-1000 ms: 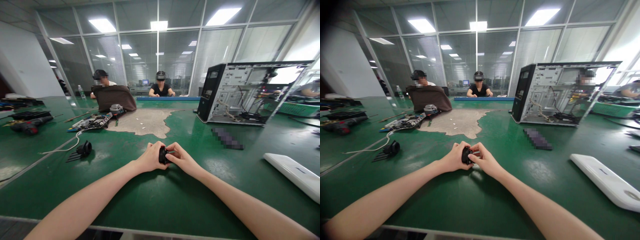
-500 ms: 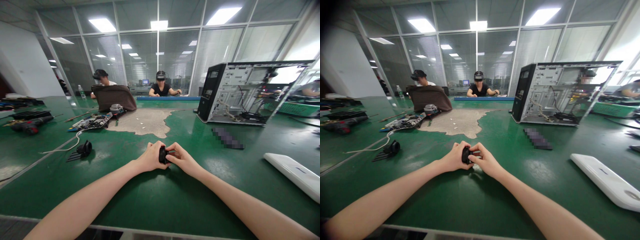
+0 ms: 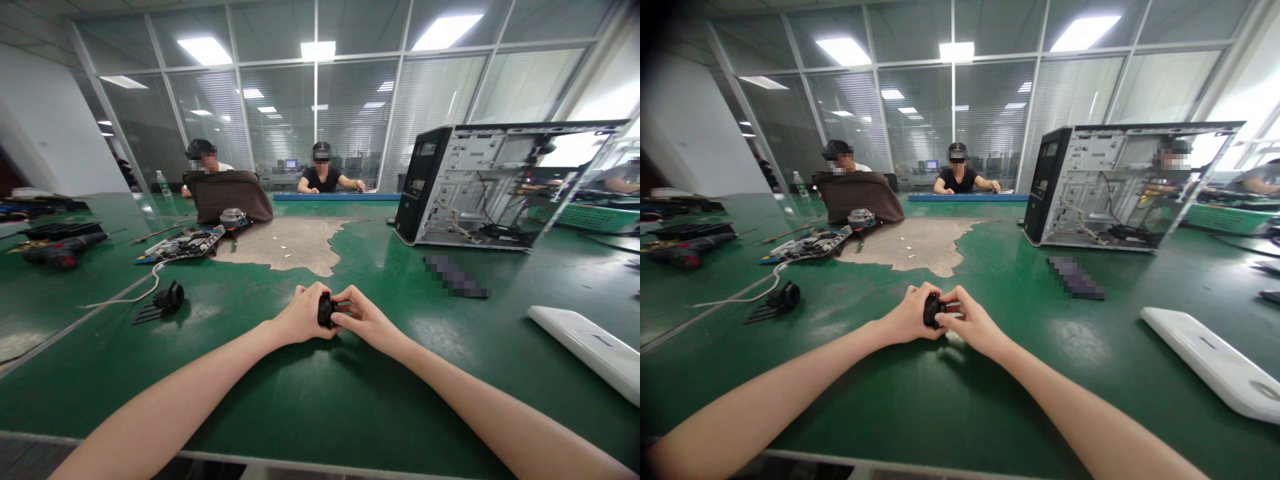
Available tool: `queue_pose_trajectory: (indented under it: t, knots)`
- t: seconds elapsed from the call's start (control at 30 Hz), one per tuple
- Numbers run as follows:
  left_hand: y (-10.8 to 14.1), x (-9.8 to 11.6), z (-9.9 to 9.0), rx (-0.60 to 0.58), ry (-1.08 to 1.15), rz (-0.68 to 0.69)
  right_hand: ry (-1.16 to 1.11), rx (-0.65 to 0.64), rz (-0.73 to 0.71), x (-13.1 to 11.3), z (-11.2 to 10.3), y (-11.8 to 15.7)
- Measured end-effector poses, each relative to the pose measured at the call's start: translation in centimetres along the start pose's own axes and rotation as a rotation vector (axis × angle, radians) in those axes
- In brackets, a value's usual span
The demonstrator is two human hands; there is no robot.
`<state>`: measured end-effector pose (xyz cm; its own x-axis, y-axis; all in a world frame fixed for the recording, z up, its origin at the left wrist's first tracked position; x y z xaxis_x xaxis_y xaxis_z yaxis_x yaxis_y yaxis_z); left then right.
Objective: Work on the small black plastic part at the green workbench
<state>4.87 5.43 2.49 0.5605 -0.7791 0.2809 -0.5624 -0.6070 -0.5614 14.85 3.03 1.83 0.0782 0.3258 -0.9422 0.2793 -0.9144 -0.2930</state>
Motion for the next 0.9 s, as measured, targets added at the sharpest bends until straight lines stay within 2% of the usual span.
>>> queue_pose_trajectory:
  t: [0.13,0.27,0.4,0.63,0.9]
  knots:
    - [0.0,0.1,0.0,-0.003,0.012,0.005,0.061,0.047,0.02,0.6,-0.2,-0.4]
    - [0.0,0.1,0.0,-0.003,0.014,0.01,0.042,-0.029,0.054,0.8,0.1,-0.2]
    - [0.1,-0.2,0.1,-0.015,0.007,-0.007,-0.043,-0.077,0.005,-0.2,0.5,0.2]
    - [0.0,-0.1,0.1,0.002,0.01,-0.013,0.02,0.015,-0.015,-0.2,0.1,-0.1]
    - [-0.1,-0.3,-0.2,-0.035,0.024,-0.056,0.067,0.053,-0.013,-0.2,-0.3,0.2]
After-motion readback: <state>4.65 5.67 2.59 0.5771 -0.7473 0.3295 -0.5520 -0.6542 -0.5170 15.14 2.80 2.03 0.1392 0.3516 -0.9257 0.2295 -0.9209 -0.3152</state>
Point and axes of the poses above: each hand's wrist, its own y-axis away from the middle knuckle, its own z-axis out of the palm, x = y × z, the point moved 7 cm from there along -y, towards the middle knuckle, and after that the axes turned 6 degrees about x, right-handed, at the moved point
